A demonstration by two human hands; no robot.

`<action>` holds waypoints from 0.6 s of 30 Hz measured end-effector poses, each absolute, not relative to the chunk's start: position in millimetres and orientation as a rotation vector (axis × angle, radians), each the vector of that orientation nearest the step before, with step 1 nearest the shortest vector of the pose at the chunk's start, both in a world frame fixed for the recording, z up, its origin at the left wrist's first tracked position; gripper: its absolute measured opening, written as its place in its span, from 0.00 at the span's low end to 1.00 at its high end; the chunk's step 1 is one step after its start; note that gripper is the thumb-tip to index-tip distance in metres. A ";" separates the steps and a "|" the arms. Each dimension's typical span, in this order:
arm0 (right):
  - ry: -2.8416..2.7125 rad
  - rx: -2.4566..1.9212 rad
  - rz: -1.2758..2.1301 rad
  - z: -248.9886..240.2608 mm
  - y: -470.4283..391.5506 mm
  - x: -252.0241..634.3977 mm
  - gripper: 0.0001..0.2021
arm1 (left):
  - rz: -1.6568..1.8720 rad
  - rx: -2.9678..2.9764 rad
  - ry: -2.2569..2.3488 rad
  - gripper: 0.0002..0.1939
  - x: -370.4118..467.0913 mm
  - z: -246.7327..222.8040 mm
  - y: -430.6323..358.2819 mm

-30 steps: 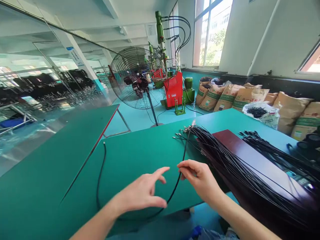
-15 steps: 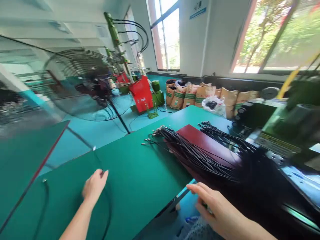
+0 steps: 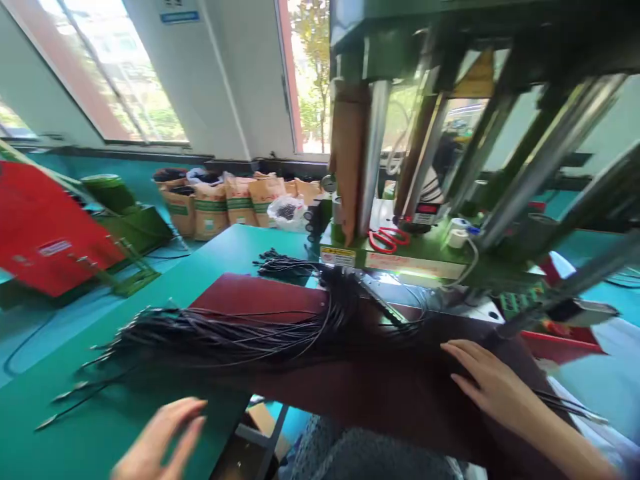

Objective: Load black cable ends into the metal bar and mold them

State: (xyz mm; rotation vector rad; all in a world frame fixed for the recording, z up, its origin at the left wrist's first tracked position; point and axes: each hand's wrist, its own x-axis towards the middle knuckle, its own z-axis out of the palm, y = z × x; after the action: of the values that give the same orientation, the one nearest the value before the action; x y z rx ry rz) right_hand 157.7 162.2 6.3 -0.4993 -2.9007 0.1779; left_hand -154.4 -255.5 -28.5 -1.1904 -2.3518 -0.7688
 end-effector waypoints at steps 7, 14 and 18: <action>-3.015 -0.679 -0.025 -9.6 161.2 194.4 0.24 | -0.568 -1.899 -2.044 0.14 -79.2 3.0 -60.1; -2.998 -0.630 -0.012 -7.9 135.5 194.9 0.17 | -0.291 -1.761 -2.178 0.32 -100.6 -3.2 -54.4; -2.876 -0.576 -0.016 -26.7 146.3 205.8 0.18 | -0.087 -1.657 -2.200 0.35 -143.3 -15.3 -113.9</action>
State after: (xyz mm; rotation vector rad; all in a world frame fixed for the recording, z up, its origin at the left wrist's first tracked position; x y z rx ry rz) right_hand 205.8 146.3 -26.7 -0.5759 -2.8763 -0.0165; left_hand -143.3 -113.9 -15.3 -1.6567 -2.2004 -0.0871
